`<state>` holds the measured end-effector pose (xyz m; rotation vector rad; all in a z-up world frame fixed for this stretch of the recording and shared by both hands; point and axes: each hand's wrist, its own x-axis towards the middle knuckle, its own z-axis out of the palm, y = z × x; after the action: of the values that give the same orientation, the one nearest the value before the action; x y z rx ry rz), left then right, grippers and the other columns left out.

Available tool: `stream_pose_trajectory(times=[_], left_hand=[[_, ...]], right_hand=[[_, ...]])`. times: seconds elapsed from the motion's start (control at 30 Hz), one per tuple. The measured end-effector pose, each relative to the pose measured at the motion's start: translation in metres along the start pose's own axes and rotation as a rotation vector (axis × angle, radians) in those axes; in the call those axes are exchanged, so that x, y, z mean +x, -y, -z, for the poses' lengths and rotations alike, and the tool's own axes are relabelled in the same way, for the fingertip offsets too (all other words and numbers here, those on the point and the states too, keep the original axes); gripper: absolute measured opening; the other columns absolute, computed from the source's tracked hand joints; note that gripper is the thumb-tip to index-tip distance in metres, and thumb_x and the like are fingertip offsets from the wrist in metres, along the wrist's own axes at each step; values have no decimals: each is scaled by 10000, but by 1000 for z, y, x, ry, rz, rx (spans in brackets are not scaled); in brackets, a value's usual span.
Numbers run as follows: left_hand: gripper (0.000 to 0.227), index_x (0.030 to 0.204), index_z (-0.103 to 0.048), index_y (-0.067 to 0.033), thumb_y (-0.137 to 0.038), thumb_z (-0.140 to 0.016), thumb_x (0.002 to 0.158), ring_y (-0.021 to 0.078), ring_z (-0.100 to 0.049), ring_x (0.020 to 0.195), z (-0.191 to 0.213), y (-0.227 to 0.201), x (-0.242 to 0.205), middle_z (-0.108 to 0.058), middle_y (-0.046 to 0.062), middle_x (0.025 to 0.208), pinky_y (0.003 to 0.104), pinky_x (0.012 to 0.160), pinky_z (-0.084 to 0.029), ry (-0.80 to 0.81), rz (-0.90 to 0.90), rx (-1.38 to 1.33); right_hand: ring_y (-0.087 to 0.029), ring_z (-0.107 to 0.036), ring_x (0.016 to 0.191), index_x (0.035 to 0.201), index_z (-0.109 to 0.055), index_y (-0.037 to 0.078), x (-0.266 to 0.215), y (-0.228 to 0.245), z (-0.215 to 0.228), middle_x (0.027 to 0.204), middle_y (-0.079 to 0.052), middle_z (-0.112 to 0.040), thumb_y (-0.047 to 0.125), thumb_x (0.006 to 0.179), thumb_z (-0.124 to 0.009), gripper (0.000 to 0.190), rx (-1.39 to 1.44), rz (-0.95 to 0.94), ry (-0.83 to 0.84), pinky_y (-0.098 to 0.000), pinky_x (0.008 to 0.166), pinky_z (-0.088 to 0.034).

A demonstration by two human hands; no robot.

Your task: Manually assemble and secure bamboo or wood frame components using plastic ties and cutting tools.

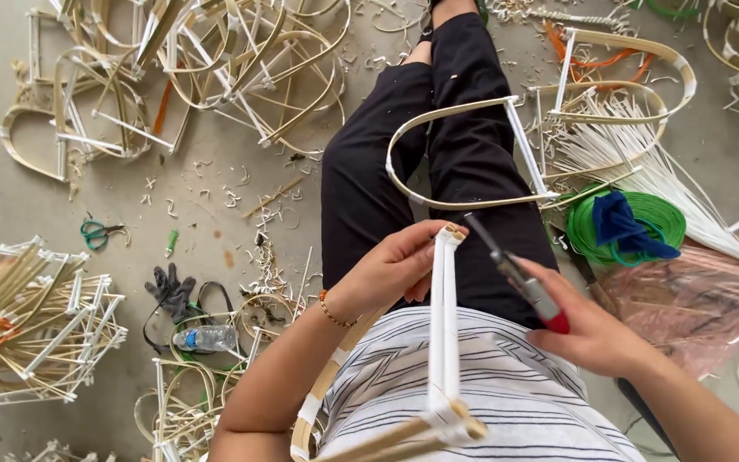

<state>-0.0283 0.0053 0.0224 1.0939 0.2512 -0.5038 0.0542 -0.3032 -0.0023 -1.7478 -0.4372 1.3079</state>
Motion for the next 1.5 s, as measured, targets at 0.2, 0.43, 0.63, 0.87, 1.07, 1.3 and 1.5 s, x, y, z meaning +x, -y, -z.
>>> stream_pose_trajectory(times=[0.2,0.43,0.63,0.87,1.07,1.3,1.5], left_hand=[[330,1360,-589,-83,-247,-488,1092,27,-457,508,0,2,-10,-611,-10,779,204,470,-412,-40,73,77],[276,1284,-630,-99,-237,-483,1096,42,-506,519,-4,6,-7,-629,-8,760,214,488,-462,-42,108,238],[269,1285,-641,-104,-211,-513,1074,41,-450,501,-4,26,4,-600,-16,701,228,449,-387,-63,101,200],[257,1268,-652,-97,-210,-499,1095,38,-468,522,11,62,26,-572,-15,662,225,480,-414,-75,63,251],[253,1275,-641,-128,-195,-544,1051,35,-445,521,52,60,23,-573,-44,723,202,439,-341,-115,-22,-143],[332,1313,-415,8,-180,-537,1068,258,-666,955,280,-25,-48,-581,146,1146,387,755,-627,-1099,-493,232],[282,1073,-668,-36,-80,-783,819,395,-579,1136,119,-14,31,-639,171,1115,480,1022,-467,-755,-693,1289]], right_hand=[[-229,-388,1460,1615,-283,185,5,36,-13,1564,-91,-402,89,705,-763,1033,-126,31,126,-368,1138,-317],[-236,-421,1425,1590,-281,161,1,29,-14,1518,-102,-440,78,714,-763,1004,-189,63,114,-369,1138,-304],[-222,-549,1259,1508,-371,168,8,7,-20,1375,-91,-533,84,702,-774,905,-300,-4,3,-357,1074,-405],[-195,-727,903,1297,-590,109,37,-35,-27,975,-82,-740,145,757,-788,576,-312,15,-162,-349,837,-565],[-252,-704,816,1162,-636,86,65,-85,-14,914,-127,-701,164,823,-780,378,-348,-59,-245,-367,788,-570],[-301,-582,1140,1368,-470,119,42,-24,-15,1192,-135,-603,189,693,-815,761,-479,39,-97,-403,955,-458],[-320,-564,1117,1413,-518,197,35,-4,-25,1270,-105,-547,375,718,-803,772,-874,-22,-108,-435,976,-454]])
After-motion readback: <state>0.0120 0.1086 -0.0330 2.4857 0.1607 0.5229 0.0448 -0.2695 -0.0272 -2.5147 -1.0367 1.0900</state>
